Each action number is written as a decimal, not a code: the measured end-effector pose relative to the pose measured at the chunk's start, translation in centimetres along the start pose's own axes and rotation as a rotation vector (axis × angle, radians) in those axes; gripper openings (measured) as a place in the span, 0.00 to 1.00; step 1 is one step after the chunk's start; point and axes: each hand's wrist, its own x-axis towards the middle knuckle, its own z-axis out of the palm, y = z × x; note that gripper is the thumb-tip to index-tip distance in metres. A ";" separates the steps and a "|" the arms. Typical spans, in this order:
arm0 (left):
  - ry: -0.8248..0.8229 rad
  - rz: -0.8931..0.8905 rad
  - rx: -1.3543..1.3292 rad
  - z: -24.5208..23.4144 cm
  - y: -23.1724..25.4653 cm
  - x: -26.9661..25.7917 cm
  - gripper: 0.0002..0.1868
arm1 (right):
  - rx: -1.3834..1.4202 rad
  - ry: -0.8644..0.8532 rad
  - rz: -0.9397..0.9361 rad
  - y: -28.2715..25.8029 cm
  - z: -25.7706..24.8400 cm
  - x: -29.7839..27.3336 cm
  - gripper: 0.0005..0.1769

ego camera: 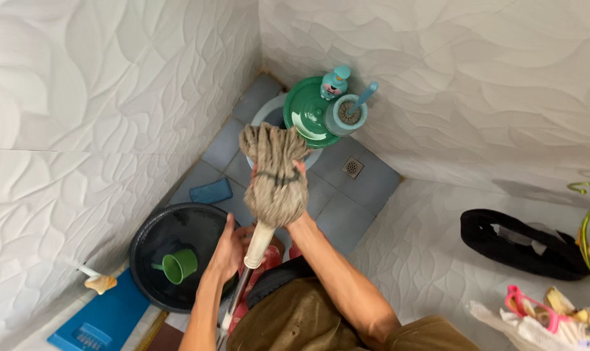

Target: The person mops the tiled floor, wrings a mop by hand, and uses a brush and sponge to scrub the toilet and floor areas.

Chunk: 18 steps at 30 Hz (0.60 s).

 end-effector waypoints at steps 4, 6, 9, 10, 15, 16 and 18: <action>-0.166 0.273 -0.199 6.8 5.4 2.9 0.48 | 0.114 0.000 0.092 2.0 0.2 -0.1 0.56; -1.020 0.466 -0.350 10.7 8.6 4.8 0.52 | 0.149 -0.009 0.125 1.8 0.9 -0.2 0.56; -1.458 0.368 -0.600 12.3 11.5 5.2 0.50 | 0.160 -0.030 0.192 1.5 2.1 -0.6 0.56; -1.452 0.152 -0.766 12.2 12.3 5.1 0.47 | 0.164 -0.038 0.198 1.3 2.4 -0.3 0.55; -0.996 0.498 -0.842 11.1 16.0 6.0 0.37 | 0.149 -0.079 0.187 -1.2 2.9 0.9 0.55; -1.072 0.692 -0.659 10.4 17.1 6.4 0.31 | 0.143 -0.089 0.205 -2.0 2.6 0.5 0.54; -0.876 0.651 -0.663 8.5 19.6 7.2 0.25 | 0.107 -0.118 0.261 -3.4 1.4 0.7 0.54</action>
